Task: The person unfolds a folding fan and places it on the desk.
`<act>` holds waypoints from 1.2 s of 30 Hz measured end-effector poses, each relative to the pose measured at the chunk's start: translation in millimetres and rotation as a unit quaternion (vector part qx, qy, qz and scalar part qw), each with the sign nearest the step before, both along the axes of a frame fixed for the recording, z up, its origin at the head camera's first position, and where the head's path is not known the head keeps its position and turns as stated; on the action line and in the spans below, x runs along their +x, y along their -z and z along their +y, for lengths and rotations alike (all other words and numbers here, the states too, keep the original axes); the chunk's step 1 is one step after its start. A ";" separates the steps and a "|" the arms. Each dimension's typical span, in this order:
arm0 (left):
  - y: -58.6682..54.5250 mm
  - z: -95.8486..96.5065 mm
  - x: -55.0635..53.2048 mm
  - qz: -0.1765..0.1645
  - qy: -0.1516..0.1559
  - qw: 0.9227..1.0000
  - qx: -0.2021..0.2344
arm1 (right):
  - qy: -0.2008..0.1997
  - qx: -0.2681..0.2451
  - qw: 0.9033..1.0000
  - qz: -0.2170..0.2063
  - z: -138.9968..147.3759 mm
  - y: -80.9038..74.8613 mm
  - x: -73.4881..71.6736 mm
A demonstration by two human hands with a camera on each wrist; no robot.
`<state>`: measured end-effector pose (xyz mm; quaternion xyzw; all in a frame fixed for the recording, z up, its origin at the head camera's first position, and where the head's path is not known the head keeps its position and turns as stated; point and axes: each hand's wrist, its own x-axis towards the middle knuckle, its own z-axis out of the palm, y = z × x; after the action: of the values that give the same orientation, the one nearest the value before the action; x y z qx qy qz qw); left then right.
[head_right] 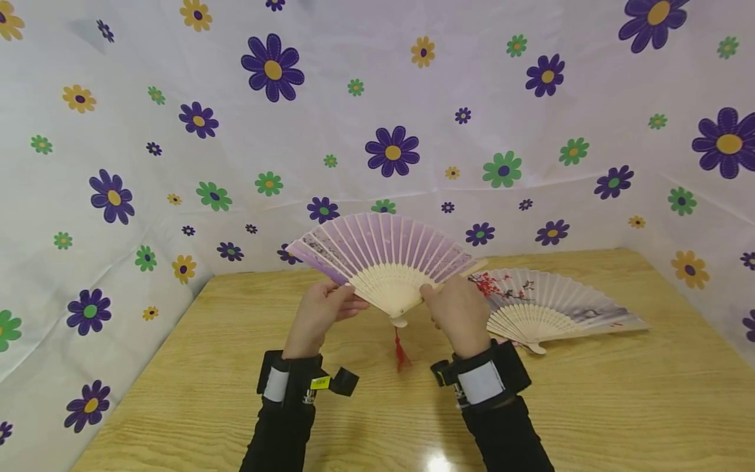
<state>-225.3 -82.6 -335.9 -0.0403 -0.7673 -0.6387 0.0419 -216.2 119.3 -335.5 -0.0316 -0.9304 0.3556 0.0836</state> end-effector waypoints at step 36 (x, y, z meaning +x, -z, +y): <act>-4.6 0.0 1.8 0.012 -0.043 0.995 0.087 | 0.031 -0.344 0.936 0.066 -7.3 12.1 -14.6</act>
<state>-223.5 -82.6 -331.3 -0.0113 -0.7092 -0.7002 0.0820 -230.8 112.0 -347.6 -0.0635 -0.7424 0.6522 0.1395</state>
